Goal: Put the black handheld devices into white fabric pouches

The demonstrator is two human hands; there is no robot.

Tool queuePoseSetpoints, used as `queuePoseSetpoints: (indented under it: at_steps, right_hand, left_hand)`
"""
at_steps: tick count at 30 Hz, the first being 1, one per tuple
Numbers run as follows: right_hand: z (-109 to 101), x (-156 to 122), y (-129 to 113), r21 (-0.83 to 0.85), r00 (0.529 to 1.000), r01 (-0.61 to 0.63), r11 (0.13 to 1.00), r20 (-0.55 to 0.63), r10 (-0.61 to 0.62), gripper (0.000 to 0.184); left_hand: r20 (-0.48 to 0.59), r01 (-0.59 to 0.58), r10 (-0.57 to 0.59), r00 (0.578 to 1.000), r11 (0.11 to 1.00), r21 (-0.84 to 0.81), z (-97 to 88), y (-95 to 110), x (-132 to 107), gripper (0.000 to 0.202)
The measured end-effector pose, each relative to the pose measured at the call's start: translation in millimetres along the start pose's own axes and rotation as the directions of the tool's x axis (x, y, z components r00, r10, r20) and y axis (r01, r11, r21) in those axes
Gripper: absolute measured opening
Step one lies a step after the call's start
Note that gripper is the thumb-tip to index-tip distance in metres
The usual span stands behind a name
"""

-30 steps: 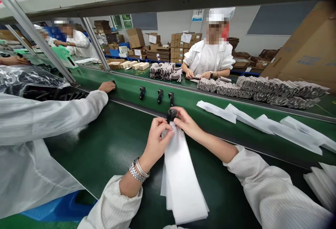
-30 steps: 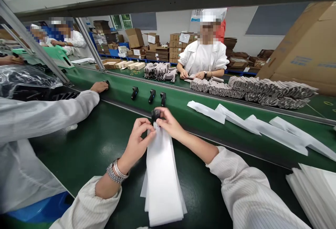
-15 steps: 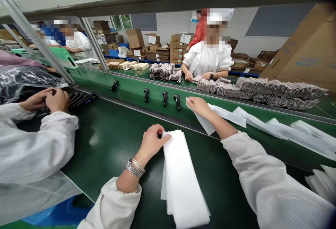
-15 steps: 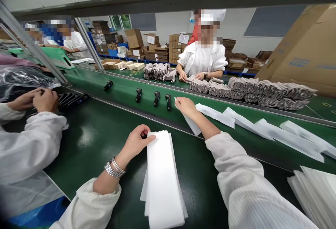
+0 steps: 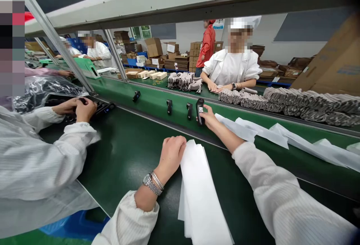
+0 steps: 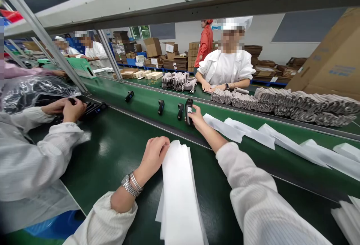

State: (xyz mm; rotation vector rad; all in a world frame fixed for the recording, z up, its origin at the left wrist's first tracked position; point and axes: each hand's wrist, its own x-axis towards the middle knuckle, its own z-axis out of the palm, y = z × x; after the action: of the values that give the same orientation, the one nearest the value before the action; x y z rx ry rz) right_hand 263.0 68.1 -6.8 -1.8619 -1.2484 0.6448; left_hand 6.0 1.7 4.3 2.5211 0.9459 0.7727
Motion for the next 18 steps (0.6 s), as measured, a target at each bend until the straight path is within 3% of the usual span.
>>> queuePoseSetpoints:
  at_steps: [1, 3, 5, 8, 9, 11, 13, 16, 17, 18]
  right_hand:
    - [0, -14, -3, 0.208, 0.998, 0.054, 0.977, 0.023, -0.060, 0.070]
    - [0, -44, -11, 0.587, 0.981, 0.132, 0.798, 0.038, -0.191, 0.085]
    - [1, -72, -20, 0.746, 0.962, 0.152, 0.648, 0.038, -0.270, 0.102]
    - [6, -104, -28, 0.785, 0.940, 0.174, 0.595, 0.048, -0.337, 0.113]
    - [9, -112, -28, 0.783, 0.932, 0.183, 0.595, 0.054, -0.358, 0.108]
    - [17, -126, -26, 0.781, 0.914, 0.161, 0.604, 0.113, -0.390, 0.078]
    - [26, -141, -23, 0.801, 0.879, 0.044, 0.596, 0.253, -0.404, 0.046]
    - [32, -159, -24, 0.775, 0.751, -0.209, 0.596, 0.518, -0.410, 0.044]
    - [29, -161, -26, 0.756, 0.731, -0.250, 0.605, 0.557, -0.394, 0.045]
    - [24, -158, -28, 0.748, 0.747, -0.251, 0.614, 0.553, -0.368, 0.044]
  left_hand:
    - [-0.007, -0.020, 0.020, 1.000, 1.000, 0.013, -0.4, 1, 0, 0.015]
    - [-0.029, -0.034, 0.034, 0.999, 0.999, 0.007, -0.7, 5, 1, 0.012]
    - [-0.054, -0.017, 0.014, 0.998, 0.998, -0.053, -0.8, 11, 0, 0.006]
    - [-0.084, -0.012, -0.007, 0.996, 0.977, -0.214, -2.3, 22, -1, 0.003]
    - [-0.101, -0.022, -0.006, 0.995, 0.962, -0.274, -3.1, 25, -2, 0.004]
    - [-0.165, -0.048, -0.016, 0.986, 0.926, -0.373, -5.1, 33, -2, 0.006]
    - [-0.260, -0.045, -0.078, 0.963, 0.898, -0.437, -6.7, 37, -1, 0.007]
    - [-0.327, 0.027, -0.218, 0.920, 0.865, -0.501, -7.3, 37, 2, 0.007]
    - [-0.313, 0.052, -0.243, 0.918, 0.857, -0.513, -7.1, 34, 2, 0.008]
    - [-0.290, 0.071, -0.251, 0.923, 0.854, -0.515, -6.9, 30, 2, 0.010]
